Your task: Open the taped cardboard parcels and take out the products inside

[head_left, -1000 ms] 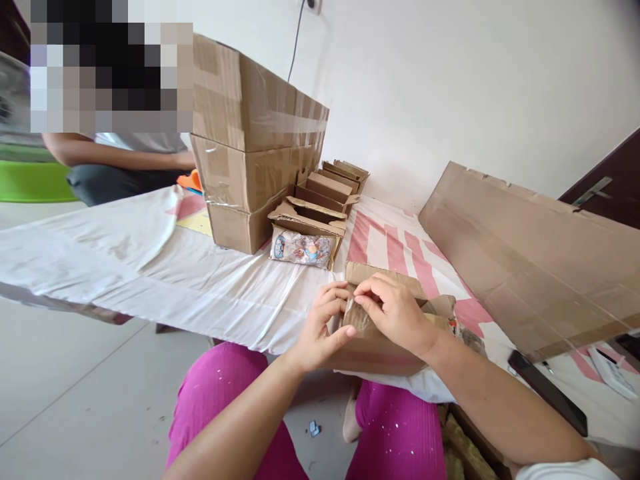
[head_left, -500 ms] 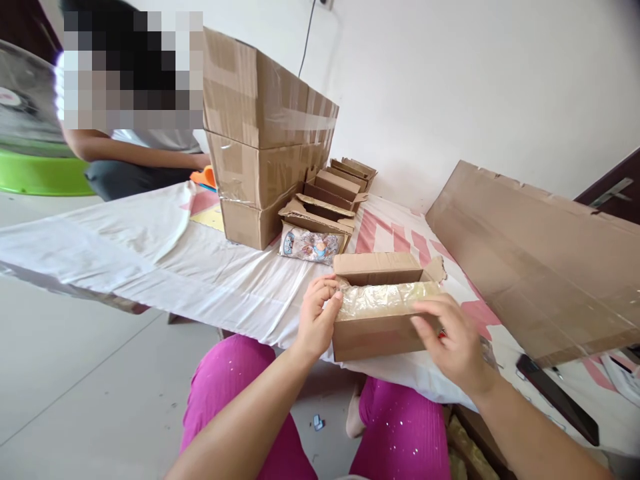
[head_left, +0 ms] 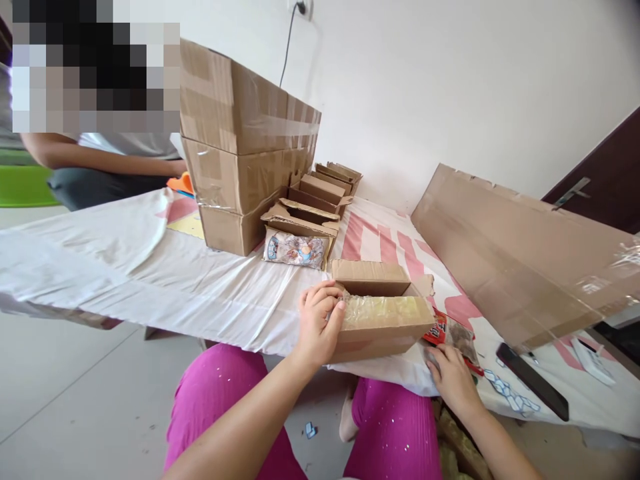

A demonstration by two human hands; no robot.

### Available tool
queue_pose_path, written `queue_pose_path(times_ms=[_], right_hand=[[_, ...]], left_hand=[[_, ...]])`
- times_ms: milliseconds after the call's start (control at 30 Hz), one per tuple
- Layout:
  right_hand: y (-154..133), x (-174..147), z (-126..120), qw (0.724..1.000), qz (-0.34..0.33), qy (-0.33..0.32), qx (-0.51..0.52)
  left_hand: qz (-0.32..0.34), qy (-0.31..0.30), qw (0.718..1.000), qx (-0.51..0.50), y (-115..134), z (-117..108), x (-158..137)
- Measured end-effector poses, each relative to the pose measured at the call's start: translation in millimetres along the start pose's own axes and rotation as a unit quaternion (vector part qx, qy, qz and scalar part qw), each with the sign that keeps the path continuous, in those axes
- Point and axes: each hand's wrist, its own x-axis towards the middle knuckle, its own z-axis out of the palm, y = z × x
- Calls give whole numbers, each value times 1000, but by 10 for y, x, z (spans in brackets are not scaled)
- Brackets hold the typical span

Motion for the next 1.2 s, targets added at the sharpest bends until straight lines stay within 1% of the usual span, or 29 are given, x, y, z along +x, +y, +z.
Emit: queue_pose_path(times_ms=[167,267,433,633,767,900,1000,1100,1200], right_hand=[[-16,-66,-83,992,66,-5,-109],[46,-104,-107,987,87,-18,-134],[143,-110,-87,985,89,-41,-139],[138,-25,-137,985,76,-56,-148],[128,5,-157,990,66,-62,-106],[153,-21,-121,994,65,-66,-56],[190,-60,-99,998,67,-15,-2],[210,-75,-131,995,52,75,47],[143,-57,-274,982,40,164,81]], left_hand=[[-6,2,1000,19,7,10,2],[-8,3,1000,27,7,-2,4],[-6,9,999,34,18,-26,4],[-11,2,999,40,25,-41,0],[-7,7,999,40,25,-41,-4],[-5,10,999,41,17,-40,-8],[-1,12,999,45,8,-41,-10],[-1,9,998,55,12,-41,-12],[-5,5,998,66,32,-34,-15]])
